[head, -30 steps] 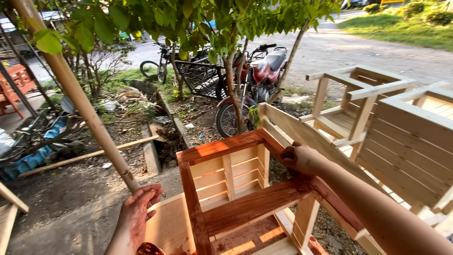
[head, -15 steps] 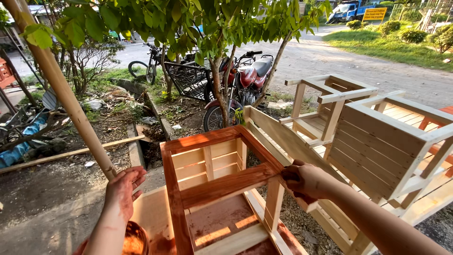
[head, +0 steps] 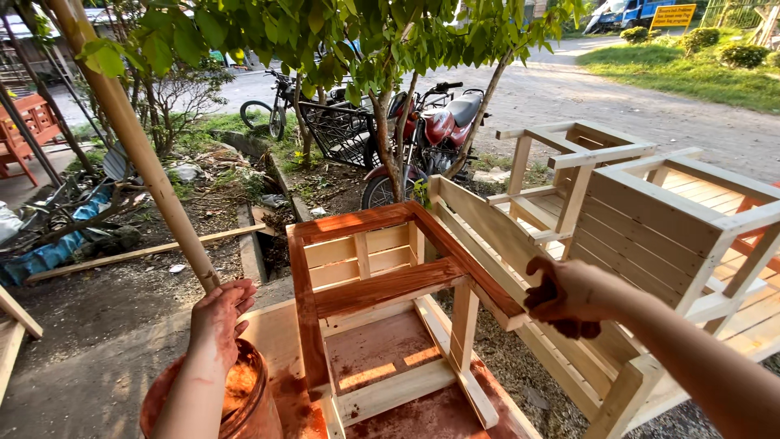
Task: The person applies reddish-brown stain to a wooden chair frame using a cloth. They repeatedly dip the cloth into a container of stain and wipe the frame's surfaces, covering the top and side rails.
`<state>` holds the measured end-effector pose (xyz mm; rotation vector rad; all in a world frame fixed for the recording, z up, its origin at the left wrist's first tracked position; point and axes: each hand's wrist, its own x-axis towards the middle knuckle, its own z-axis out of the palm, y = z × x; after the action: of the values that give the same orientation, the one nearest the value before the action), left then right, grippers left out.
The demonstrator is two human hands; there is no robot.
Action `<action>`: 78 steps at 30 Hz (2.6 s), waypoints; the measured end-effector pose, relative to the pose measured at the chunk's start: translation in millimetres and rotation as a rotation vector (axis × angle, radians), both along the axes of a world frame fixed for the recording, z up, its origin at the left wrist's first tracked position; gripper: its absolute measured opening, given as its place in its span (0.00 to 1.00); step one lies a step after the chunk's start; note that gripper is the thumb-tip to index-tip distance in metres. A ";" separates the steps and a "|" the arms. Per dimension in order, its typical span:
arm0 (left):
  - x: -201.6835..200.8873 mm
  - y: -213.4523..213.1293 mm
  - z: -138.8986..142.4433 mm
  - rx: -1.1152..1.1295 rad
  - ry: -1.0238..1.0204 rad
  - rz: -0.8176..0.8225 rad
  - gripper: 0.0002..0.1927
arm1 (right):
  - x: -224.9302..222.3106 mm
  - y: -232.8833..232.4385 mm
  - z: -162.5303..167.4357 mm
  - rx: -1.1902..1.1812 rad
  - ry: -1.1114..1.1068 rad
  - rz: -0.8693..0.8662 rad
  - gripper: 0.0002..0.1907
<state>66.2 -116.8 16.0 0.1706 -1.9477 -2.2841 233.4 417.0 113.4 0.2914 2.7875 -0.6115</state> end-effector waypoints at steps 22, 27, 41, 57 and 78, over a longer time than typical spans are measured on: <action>-62.7 -40.9 -9.5 -0.061 -0.130 0.027 0.13 | -245.9 -22.3 5.7 -1.083 0.367 -0.015 0.34; -66.1 -37.5 -20.7 -0.033 -0.165 0.096 0.13 | -293.0 -44.2 -1.5 -0.995 0.415 0.058 0.47; -89.1 -24.4 -22.7 -0.075 -0.076 0.044 0.15 | -372.7 -92.7 -31.5 0.471 0.291 0.469 0.34; -96.6 -22.7 -29.5 -0.017 -0.138 0.130 0.12 | -389.7 -77.6 -95.5 0.150 0.457 0.235 0.40; -73.9 -121.2 -47.2 -0.006 -0.304 0.150 0.18 | -345.7 -349.8 -55.5 0.040 0.341 0.454 0.29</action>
<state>-7.7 -238.0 -31.2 0.6758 -1.9952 -2.2626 -112.3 67.2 57.9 -0.4735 3.0319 -0.5291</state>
